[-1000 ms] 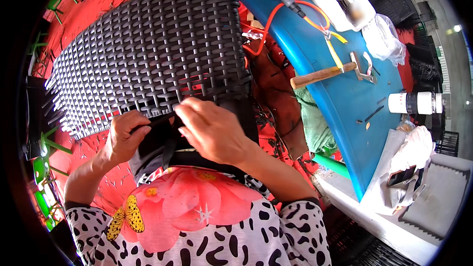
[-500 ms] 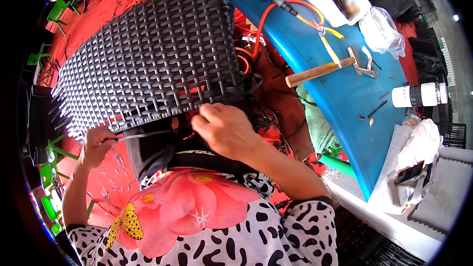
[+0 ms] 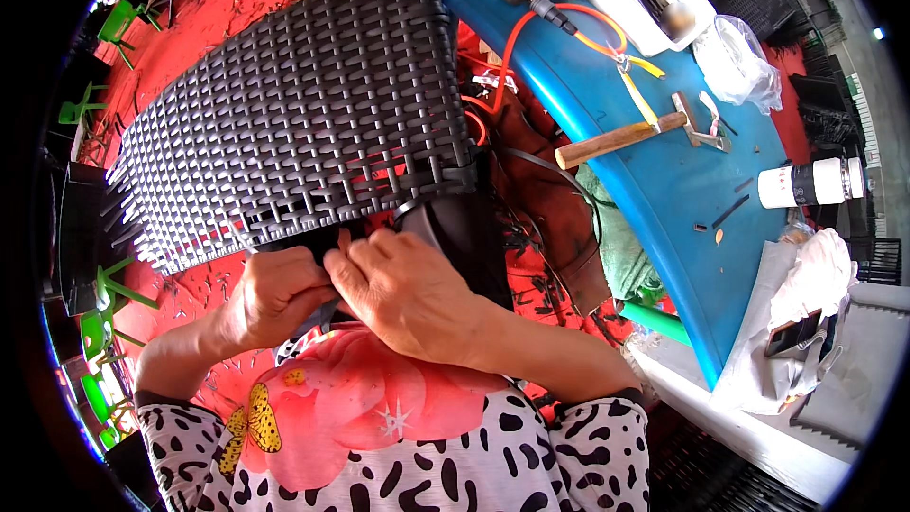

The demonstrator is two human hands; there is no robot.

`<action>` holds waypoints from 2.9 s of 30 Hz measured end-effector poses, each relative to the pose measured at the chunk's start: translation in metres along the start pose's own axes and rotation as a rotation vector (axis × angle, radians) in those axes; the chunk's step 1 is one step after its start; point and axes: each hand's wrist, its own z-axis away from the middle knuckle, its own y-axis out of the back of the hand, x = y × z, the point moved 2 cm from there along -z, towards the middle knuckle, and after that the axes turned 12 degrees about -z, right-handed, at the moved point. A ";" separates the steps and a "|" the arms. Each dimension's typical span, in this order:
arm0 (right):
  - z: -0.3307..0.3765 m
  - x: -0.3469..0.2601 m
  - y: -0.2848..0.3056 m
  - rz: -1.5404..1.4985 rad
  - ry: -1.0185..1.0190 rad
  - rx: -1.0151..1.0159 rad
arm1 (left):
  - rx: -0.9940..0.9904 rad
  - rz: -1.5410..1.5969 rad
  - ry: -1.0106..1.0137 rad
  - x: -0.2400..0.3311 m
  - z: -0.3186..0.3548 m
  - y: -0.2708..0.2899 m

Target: The person weaves black plastic strips into the frame of a chair seat using their hands. They interlace the strips through the existing weave pattern, pulling them tight to secure the structure. The task involves repetitive hand movements to thread and adjust the plastic material.

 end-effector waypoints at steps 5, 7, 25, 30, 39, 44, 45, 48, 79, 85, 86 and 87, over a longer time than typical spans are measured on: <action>0.032 0.032 0.016 -0.051 -0.124 -0.046 | -0.070 -0.078 0.096 -0.016 0.010 0.010; 0.048 0.049 0.023 -0.060 -0.185 0.004 | -0.120 -0.124 0.134 -0.033 0.025 0.008; 0.058 0.078 0.007 -0.126 -0.215 0.031 | -0.085 -0.136 0.046 -0.040 -0.006 -0.028; 0.034 0.063 -0.014 -0.155 -0.180 0.170 | 0.039 0.036 0.021 -0.033 -0.028 -0.055; 0.046 0.095 0.014 -0.006 -0.249 0.464 | 0.087 0.319 0.319 -0.046 -0.052 -0.082; 0.045 0.114 0.027 0.129 -0.296 0.517 | -0.036 0.527 0.474 -0.049 -0.076 -0.096; 0.045 0.116 0.028 0.141 -0.302 0.512 | -0.051 0.549 0.493 -0.047 -0.080 -0.097; 0.042 0.118 0.030 0.176 -0.293 0.464 | -0.102 0.567 0.542 -0.045 -0.086 -0.100; 0.019 0.138 0.038 0.038 -0.427 0.205 | -0.163 0.669 0.629 -0.035 -0.094 -0.108; 0.018 0.139 0.040 0.013 -0.453 0.186 | -0.173 0.693 0.636 -0.032 -0.094 -0.106; 0.018 0.140 0.040 0.007 -0.457 0.178 | -0.175 0.689 0.637 -0.032 -0.094 -0.106; 0.018 0.141 0.040 0.001 -0.462 0.170 | -0.178 0.685 0.638 -0.032 -0.094 -0.106</action>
